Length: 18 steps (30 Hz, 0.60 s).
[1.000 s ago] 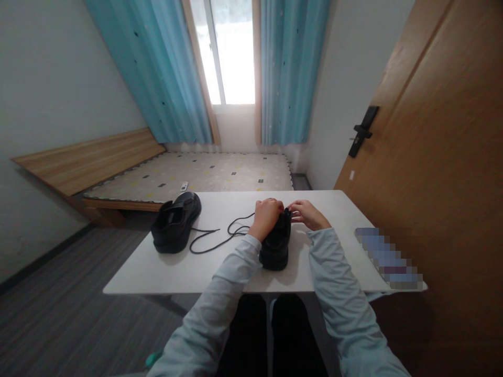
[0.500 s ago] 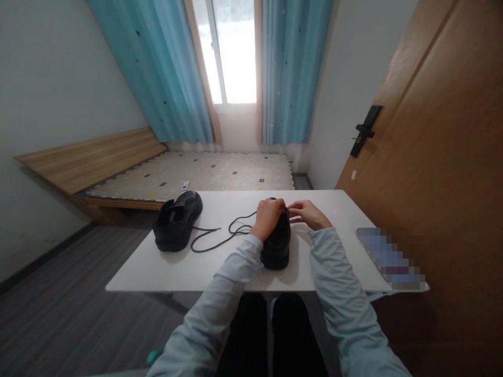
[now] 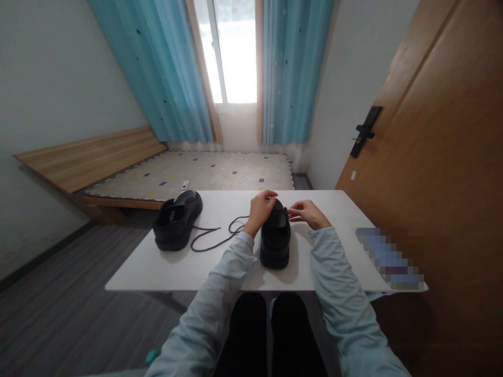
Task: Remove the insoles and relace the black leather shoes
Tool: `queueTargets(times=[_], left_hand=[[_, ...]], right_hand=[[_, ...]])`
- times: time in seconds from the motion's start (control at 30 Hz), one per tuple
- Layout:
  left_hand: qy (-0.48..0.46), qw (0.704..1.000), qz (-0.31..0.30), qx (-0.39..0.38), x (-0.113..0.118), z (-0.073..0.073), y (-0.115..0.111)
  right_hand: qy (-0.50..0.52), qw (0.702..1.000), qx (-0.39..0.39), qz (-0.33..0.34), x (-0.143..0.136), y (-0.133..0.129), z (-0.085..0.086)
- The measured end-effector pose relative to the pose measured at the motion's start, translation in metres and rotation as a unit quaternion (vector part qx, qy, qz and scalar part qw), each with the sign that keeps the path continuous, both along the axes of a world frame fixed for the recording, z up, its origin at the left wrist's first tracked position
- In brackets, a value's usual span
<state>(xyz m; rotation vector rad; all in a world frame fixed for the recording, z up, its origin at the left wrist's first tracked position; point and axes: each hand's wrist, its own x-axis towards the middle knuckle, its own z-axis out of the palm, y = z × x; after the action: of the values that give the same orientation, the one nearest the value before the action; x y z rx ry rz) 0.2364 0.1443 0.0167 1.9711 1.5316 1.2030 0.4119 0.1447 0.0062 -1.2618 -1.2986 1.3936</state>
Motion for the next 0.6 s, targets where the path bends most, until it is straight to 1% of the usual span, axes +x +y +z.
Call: queueTargets(times=[0.07,0.13,0.17,0.2,0.23,0.3,0.37,0.4,0.47,0.6], left_hand=[[-0.027,0.998,0.049,-0.019,-0.013,-0.001,0.004],[-0.017,0.995,0.085,-0.059,-0.027,-0.003,0.009],[-0.003,0.992,0.090,-0.087,-0.035,-0.005,0.011],[0.012,0.990,0.080,-0.117,-0.042,-0.007,0.012],[0.025,0.988,0.056,-0.144,-0.049,-0.010,0.013],[0.040,0.983,-0.017,-0.181,-0.060,-0.015,0.014],[0.037,0.978,-0.077,-0.189,-0.067,-0.022,0.014],[0.031,0.978,-0.092,-0.184,-0.069,-0.024,0.013],[0.019,0.982,-0.091,-0.162,-0.070,-0.029,0.010],[0.037,0.991,-0.053,-0.116,-0.068,-0.033,0.004]], right_hand=[[0.000,1.000,-0.006,-0.006,0.000,0.000,0.001],[-0.003,1.000,-0.011,-0.014,0.000,-0.001,0.002],[-0.004,1.000,-0.014,-0.018,0.000,-0.001,0.003],[-0.006,1.000,-0.016,-0.022,0.000,-0.002,0.004],[-0.007,1.000,-0.018,-0.024,0.000,-0.002,0.005],[-0.006,0.999,-0.022,-0.028,0.000,-0.003,0.006],[-0.005,0.999,-0.027,-0.030,0.001,-0.003,0.007],[-0.005,0.999,-0.030,-0.031,0.002,-0.003,0.007],[-0.004,0.999,-0.034,-0.033,0.004,-0.002,0.007],[0.009,0.998,-0.037,-0.056,0.008,0.001,0.004]])
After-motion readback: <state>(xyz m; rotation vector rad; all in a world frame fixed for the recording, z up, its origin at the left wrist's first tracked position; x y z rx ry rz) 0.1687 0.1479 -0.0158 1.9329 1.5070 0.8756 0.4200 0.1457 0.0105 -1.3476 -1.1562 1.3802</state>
